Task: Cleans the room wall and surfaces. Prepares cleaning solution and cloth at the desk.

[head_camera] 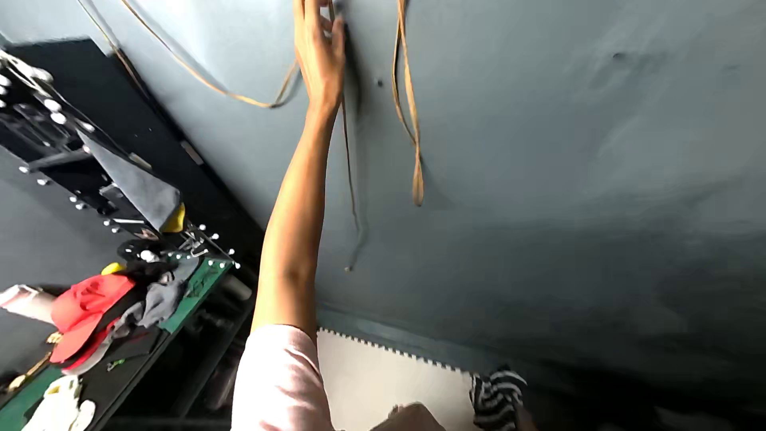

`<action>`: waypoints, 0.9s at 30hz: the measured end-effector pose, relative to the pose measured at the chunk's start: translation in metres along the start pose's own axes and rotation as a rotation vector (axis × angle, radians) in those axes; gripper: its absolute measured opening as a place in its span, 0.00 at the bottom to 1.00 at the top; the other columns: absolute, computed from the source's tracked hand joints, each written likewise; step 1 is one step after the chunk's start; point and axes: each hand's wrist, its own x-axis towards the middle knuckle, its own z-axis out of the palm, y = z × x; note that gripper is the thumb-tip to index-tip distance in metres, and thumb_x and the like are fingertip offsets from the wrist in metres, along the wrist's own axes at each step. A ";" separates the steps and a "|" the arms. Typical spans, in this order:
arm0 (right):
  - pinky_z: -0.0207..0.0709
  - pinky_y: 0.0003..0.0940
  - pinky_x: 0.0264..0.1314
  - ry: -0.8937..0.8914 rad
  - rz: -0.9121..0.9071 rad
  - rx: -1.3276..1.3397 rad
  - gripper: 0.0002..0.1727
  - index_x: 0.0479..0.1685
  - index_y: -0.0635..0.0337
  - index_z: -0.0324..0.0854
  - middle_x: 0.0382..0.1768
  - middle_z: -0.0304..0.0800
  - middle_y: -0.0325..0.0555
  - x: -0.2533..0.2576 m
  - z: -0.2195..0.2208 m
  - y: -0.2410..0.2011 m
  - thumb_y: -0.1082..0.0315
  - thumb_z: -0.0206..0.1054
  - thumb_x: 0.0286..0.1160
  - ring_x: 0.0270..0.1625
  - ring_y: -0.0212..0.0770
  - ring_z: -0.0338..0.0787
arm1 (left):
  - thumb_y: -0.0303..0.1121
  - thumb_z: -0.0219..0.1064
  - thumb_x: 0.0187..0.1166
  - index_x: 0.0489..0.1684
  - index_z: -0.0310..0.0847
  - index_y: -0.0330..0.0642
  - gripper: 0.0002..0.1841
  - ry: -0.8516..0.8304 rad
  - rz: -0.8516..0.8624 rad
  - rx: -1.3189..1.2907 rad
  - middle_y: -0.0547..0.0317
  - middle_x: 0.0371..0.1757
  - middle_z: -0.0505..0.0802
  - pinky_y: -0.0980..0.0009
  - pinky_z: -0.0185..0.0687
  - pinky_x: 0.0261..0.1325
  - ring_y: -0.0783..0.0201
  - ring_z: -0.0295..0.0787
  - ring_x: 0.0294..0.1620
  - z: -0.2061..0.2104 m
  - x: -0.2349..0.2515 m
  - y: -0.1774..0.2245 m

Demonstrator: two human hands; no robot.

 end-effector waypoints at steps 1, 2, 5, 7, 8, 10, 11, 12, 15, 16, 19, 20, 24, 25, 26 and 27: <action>0.88 0.38 0.42 0.051 0.089 0.015 0.26 0.61 0.61 0.78 0.40 0.91 0.45 0.026 -0.023 0.027 0.49 0.44 0.93 0.40 0.36 0.91 | 0.29 0.69 0.78 0.55 0.84 0.33 0.12 -0.020 -0.042 0.006 0.46 0.50 0.88 0.65 0.86 0.47 0.60 0.88 0.41 -0.001 -0.014 0.004; 0.88 0.38 0.39 0.103 0.165 0.017 0.25 0.56 0.55 0.80 0.36 0.90 0.41 0.039 -0.031 0.038 0.46 0.43 0.92 0.37 0.35 0.90 | 0.28 0.70 0.75 0.43 0.86 0.33 0.07 -0.045 -0.083 -0.004 0.48 0.39 0.90 0.64 0.84 0.44 0.60 0.87 0.36 -0.003 -0.030 0.008; 0.88 0.39 0.37 0.190 0.263 -0.003 0.25 0.56 0.54 0.80 0.35 0.90 0.40 0.039 -0.028 0.038 0.46 0.44 0.92 0.35 0.35 0.90 | 0.21 0.70 0.71 0.26 0.84 0.30 0.05 -0.257 -0.285 -0.037 0.49 0.23 0.84 0.63 0.75 0.34 0.59 0.79 0.25 -0.016 -0.088 0.026; 0.88 0.40 0.41 0.186 0.294 -0.023 0.25 0.60 0.54 0.79 0.39 0.91 0.41 0.030 -0.023 0.035 0.47 0.44 0.92 0.39 0.35 0.91 | 0.19 0.70 0.71 0.23 0.84 0.30 0.07 -0.330 -0.376 -0.032 0.50 0.20 0.81 0.66 0.72 0.30 0.61 0.75 0.21 -0.020 -0.125 0.037; 0.88 0.40 0.42 0.172 0.306 -0.022 0.25 0.61 0.55 0.79 0.41 0.91 0.42 0.026 -0.024 0.034 0.47 0.43 0.93 0.40 0.36 0.91 | 0.19 0.69 0.71 0.22 0.83 0.30 0.07 -0.341 -0.407 -0.034 0.51 0.19 0.80 0.67 0.70 0.29 0.62 0.74 0.20 -0.021 -0.144 0.042; 0.89 0.41 0.44 0.130 0.336 0.031 0.25 0.60 0.55 0.79 0.42 0.92 0.43 0.020 -0.030 0.034 0.48 0.42 0.93 0.42 0.37 0.92 | 0.20 0.68 0.72 0.26 0.84 0.30 0.05 -0.270 -0.403 -0.057 0.51 0.22 0.83 0.67 0.74 0.29 0.63 0.77 0.22 -0.022 -0.186 0.047; 0.89 0.41 0.43 0.123 0.355 0.048 0.25 0.59 0.55 0.78 0.41 0.91 0.43 0.016 -0.034 0.034 0.48 0.42 0.93 0.42 0.37 0.92 | 0.23 0.65 0.77 0.35 0.84 0.29 0.05 -0.217 -0.378 -0.084 0.48 0.31 0.86 0.66 0.80 0.35 0.62 0.83 0.29 -0.023 -0.215 0.047; 0.89 0.40 0.43 0.120 0.370 0.059 0.25 0.59 0.55 0.78 0.41 0.91 0.43 0.010 -0.036 0.033 0.48 0.41 0.92 0.42 0.36 0.92 | 0.26 0.60 0.83 0.50 0.81 0.28 0.09 -0.197 -0.367 -0.111 0.46 0.44 0.87 0.66 0.86 0.42 0.60 0.87 0.40 -0.028 -0.252 0.049; 0.88 0.44 0.55 0.106 0.432 0.156 0.29 0.70 0.52 0.74 0.54 0.90 0.43 -0.004 -0.028 0.028 0.43 0.38 0.92 0.55 0.37 0.90 | 0.31 0.51 0.90 0.76 0.68 0.27 0.21 -0.311 -0.587 -0.127 0.42 0.68 0.86 0.63 0.88 0.60 0.57 0.88 0.60 -0.060 -0.416 0.062; 0.87 0.48 0.61 0.101 0.457 0.164 0.31 0.76 0.49 0.71 0.61 0.88 0.44 -0.009 -0.023 0.024 0.40 0.38 0.91 0.61 0.40 0.89 | 0.32 0.51 0.90 0.77 0.69 0.29 0.21 -0.384 -0.731 -0.088 0.43 0.68 0.86 0.62 0.88 0.61 0.57 0.88 0.60 -0.077 -0.486 0.071; 0.84 0.51 0.69 0.022 0.481 0.116 0.33 0.83 0.45 0.64 0.71 0.84 0.43 -0.017 0.003 0.021 0.36 0.37 0.90 0.71 0.42 0.85 | 0.37 0.53 0.92 0.76 0.73 0.39 0.20 -0.660 -1.203 0.029 0.43 0.68 0.86 0.54 0.85 0.64 0.52 0.89 0.60 -0.159 -0.697 0.120; 0.81 0.50 0.74 -0.036 0.463 0.064 0.33 0.87 0.45 0.59 0.76 0.79 0.43 -0.021 0.015 0.019 0.38 0.36 0.92 0.76 0.42 0.81 | 0.40 0.53 0.92 0.76 0.75 0.40 0.21 -0.735 -1.349 0.054 0.43 0.70 0.86 0.53 0.84 0.69 0.51 0.88 0.64 -0.189 -0.761 0.133; 0.77 0.52 0.79 -0.187 0.471 -0.042 0.33 0.91 0.44 0.51 0.82 0.72 0.44 -0.008 0.064 0.036 0.41 0.36 0.93 0.82 0.43 0.75 | 0.41 0.52 0.92 0.71 0.79 0.30 0.24 -0.764 -1.895 0.170 0.34 0.67 0.88 0.47 0.73 0.80 0.44 0.84 0.72 -0.329 -0.910 0.224; 0.81 0.56 0.71 -0.141 0.517 0.006 0.33 0.86 0.46 0.60 0.75 0.80 0.46 0.006 0.081 0.052 0.39 0.36 0.91 0.75 0.44 0.82 | 0.42 0.52 0.92 0.68 0.80 0.30 0.24 -0.725 -2.020 0.217 0.33 0.64 0.89 0.43 0.74 0.77 0.42 0.85 0.69 -0.360 -0.927 0.249; 0.83 0.57 0.68 -0.140 0.555 0.025 0.34 0.83 0.47 0.63 0.71 0.83 0.46 0.013 0.099 0.066 0.37 0.35 0.89 0.71 0.45 0.84 | 0.43 0.52 0.92 0.68 0.80 0.30 0.24 -0.677 -2.138 0.252 0.32 0.63 0.89 0.40 0.72 0.77 0.40 0.85 0.68 -0.389 -0.941 0.269; 0.82 0.57 0.68 -0.145 0.584 0.015 0.35 0.82 0.46 0.64 0.70 0.83 0.45 0.014 0.120 0.079 0.36 0.35 0.88 0.71 0.44 0.85 | 0.42 0.52 0.92 0.68 0.80 0.29 0.24 -0.611 -2.231 0.279 0.31 0.63 0.89 0.41 0.74 0.76 0.39 0.86 0.68 -0.415 -0.952 0.285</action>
